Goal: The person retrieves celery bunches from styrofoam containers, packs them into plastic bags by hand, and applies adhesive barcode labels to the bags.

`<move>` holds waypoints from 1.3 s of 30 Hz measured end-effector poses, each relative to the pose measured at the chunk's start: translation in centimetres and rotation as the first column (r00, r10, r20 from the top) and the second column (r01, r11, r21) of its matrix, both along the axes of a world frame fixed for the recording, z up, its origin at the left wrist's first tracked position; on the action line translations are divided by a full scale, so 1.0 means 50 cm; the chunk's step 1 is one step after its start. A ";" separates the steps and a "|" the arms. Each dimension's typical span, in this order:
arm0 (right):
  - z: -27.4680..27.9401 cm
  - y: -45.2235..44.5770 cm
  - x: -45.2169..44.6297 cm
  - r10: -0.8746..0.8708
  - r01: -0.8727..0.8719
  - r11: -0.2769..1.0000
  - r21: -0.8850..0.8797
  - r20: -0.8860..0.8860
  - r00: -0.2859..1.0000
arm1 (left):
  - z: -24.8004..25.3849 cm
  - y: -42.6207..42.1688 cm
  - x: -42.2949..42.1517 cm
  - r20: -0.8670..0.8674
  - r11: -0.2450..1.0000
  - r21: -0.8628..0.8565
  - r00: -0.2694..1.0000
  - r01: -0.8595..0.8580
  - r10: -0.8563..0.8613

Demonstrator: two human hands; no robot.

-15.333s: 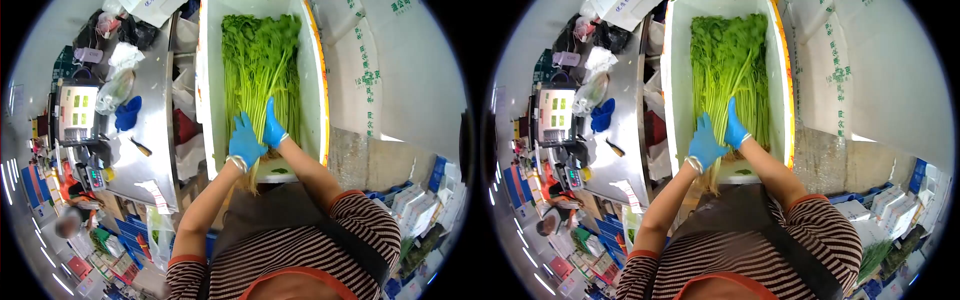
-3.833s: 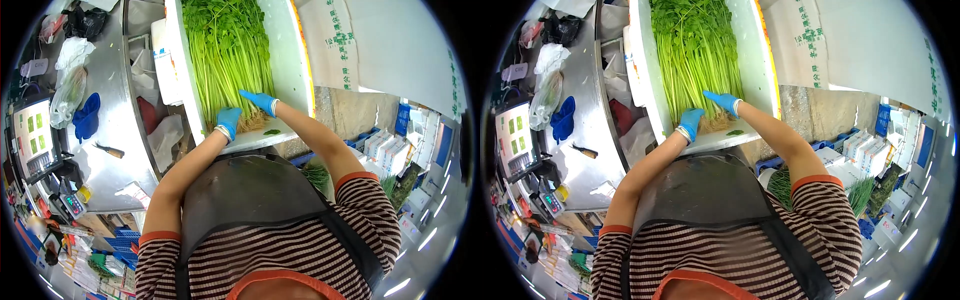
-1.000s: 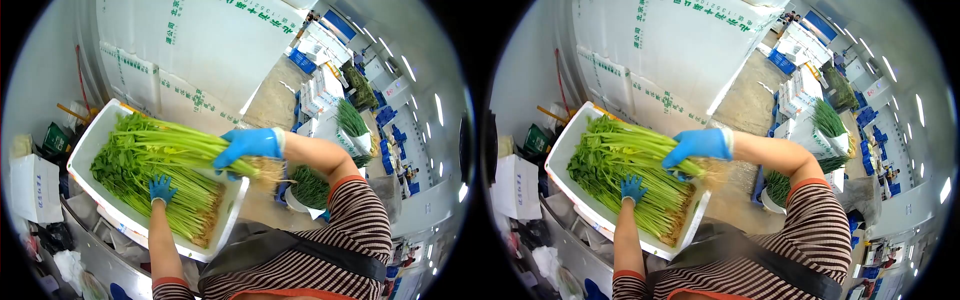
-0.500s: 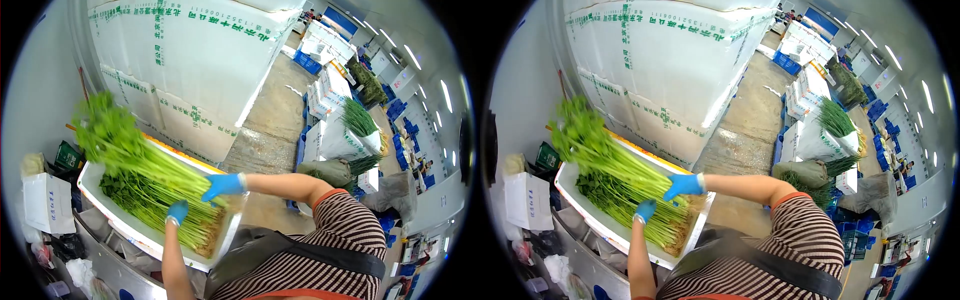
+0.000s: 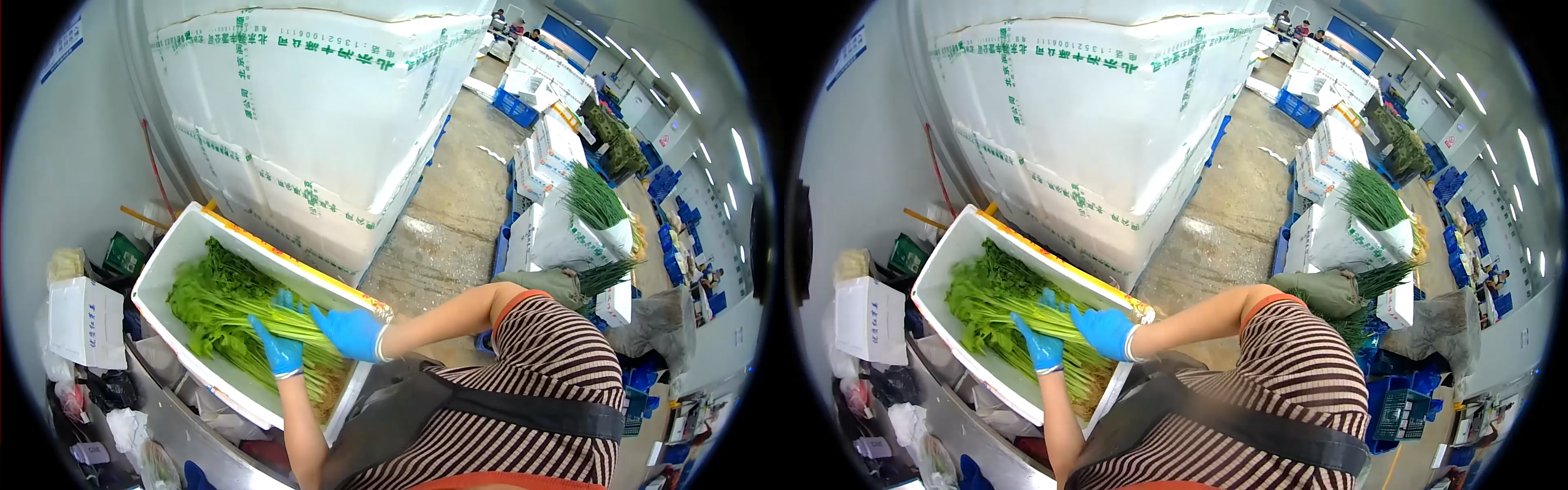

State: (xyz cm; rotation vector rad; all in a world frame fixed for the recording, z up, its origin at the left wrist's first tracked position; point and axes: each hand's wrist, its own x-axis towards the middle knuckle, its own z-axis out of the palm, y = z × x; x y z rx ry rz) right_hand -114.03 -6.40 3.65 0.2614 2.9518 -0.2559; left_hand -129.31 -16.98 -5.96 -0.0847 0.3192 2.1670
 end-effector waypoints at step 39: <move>-0.050 -0.864 0.386 0.942 -0.686 -0.244 -0.685 -0.335 0.000 | 0.282 -0.948 1.106 -0.474 -0.273 0.161 -0.317 -0.948 0.821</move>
